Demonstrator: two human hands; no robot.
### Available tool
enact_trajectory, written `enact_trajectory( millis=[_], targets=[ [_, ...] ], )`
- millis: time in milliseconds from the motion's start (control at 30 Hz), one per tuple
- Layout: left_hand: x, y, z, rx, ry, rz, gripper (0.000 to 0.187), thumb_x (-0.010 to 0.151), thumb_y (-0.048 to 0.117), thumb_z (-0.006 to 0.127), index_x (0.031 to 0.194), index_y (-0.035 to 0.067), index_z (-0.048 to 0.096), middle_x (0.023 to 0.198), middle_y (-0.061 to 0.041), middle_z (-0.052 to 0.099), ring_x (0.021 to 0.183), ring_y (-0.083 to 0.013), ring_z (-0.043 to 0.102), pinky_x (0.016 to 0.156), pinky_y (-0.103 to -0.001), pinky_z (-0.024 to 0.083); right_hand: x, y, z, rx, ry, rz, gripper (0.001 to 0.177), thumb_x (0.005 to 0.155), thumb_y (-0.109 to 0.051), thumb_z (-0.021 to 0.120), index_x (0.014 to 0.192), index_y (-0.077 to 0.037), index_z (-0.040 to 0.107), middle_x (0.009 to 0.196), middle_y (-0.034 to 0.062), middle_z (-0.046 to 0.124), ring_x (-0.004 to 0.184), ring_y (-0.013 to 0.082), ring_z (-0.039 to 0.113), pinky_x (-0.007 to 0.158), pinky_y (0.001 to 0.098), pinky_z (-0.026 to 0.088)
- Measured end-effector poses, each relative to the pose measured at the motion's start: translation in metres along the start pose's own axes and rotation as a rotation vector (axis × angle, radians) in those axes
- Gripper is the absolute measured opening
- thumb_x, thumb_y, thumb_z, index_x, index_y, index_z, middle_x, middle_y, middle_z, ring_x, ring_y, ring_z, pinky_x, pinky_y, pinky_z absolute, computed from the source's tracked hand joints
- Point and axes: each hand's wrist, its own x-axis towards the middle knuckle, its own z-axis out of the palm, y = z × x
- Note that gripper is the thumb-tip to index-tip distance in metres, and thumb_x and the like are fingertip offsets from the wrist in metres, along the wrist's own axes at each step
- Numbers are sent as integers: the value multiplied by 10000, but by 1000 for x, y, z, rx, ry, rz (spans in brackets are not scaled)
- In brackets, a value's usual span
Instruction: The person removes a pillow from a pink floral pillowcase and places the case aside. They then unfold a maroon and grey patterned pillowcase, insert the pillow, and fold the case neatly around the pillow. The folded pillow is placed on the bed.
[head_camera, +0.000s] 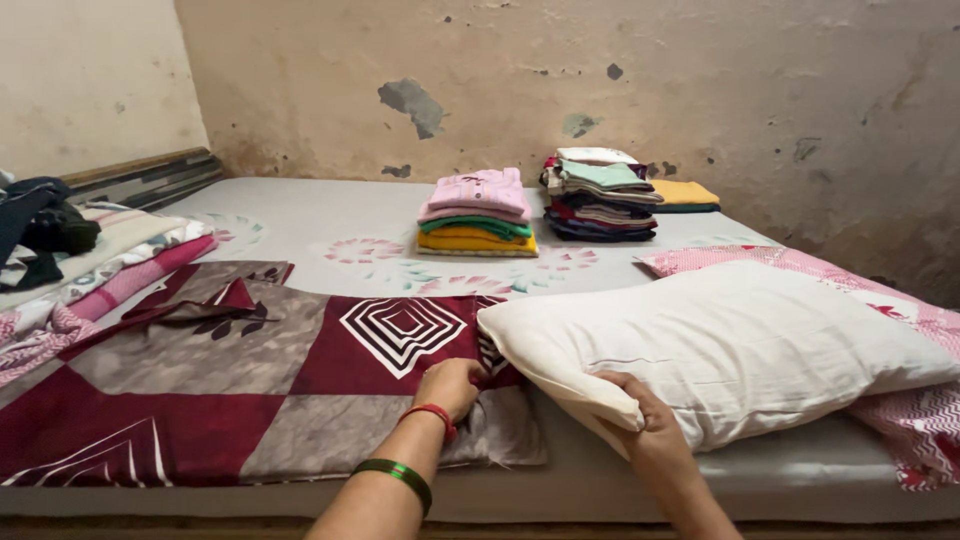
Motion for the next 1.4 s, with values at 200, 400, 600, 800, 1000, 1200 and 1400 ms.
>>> enact_trajectory(
  millis=[200, 400, 600, 800, 1000, 1200, 1400],
  targets=[
    [-7, 5, -9, 53, 110, -109, 178, 857, 228, 710, 936, 104, 811, 1026, -157, 765, 1008, -325, 727, 938, -435, 551, -4, -12, 3, 18, -18, 17, 356, 856, 49, 688, 1189, -73, 722, 1147, -7, 702, 1075, 80, 628, 926, 235, 505],
    [-9, 12, -11, 156, 134, -57, 230, 867, 185, 712, 1024, 59, 601, 1024, -215, 716, 999, -424, 662, 865, -525, 512, -6, -13, 1, -12, -28, 23, 357, 872, 40, 690, 1208, -80, 716, 1116, -12, 706, 1052, 74, 621, 909, 233, 504],
    [-4, -11, -4, -4, 262, -128, 141, 788, 49, 652, 892, 98, 734, 1038, -173, 732, 1001, -355, 695, 889, -456, 546, -7, -13, -6, -3, -62, 83, 380, 862, 58, 683, 1214, -82, 719, 1076, -13, 708, 1023, 71, 624, 890, 236, 510],
    [12, -33, 13, 10, 283, -98, 356, 833, 63, 620, 1142, 152, 773, 1152, -132, 740, 1112, -320, 691, 974, -424, 535, -8, -10, -10, -11, -93, 61, 380, 867, 76, 690, 1219, -66, 717, 1069, 0, 703, 1011, 75, 618, 881, 234, 505],
    [-10, -6, -7, -9, 194, -111, 589, 797, 158, 711, 1366, 146, 560, 1451, -105, 528, 1288, -330, 549, 1051, -430, 465, -11, -21, -13, 1, -115, 109, 389, 867, 51, 675, 1230, -86, 707, 1097, -18, 704, 1031, 62, 622, 903, 229, 512],
    [-21, 8, -17, 8, 239, -57, 549, 883, 153, 647, 1419, 162, 529, 1492, -81, 493, 1270, -341, 560, 1035, -448, 466, -6, -26, 11, -72, -147, -22, 388, 845, 65, 707, 1210, -67, 694, 1121, -14, 684, 1045, 70, 613, 915, 223, 503],
    [-26, 7, -26, 93, 231, 72, 606, 823, 14, 571, 1412, 150, 528, 1485, -47, 514, 1230, -321, 596, 1007, -437, 492, 8, -27, 58, 1, -185, 25, 388, 829, 58, 715, 1188, -87, 705, 1082, -10, 701, 1016, 82, 630, 902, 243, 543]
  ],
)
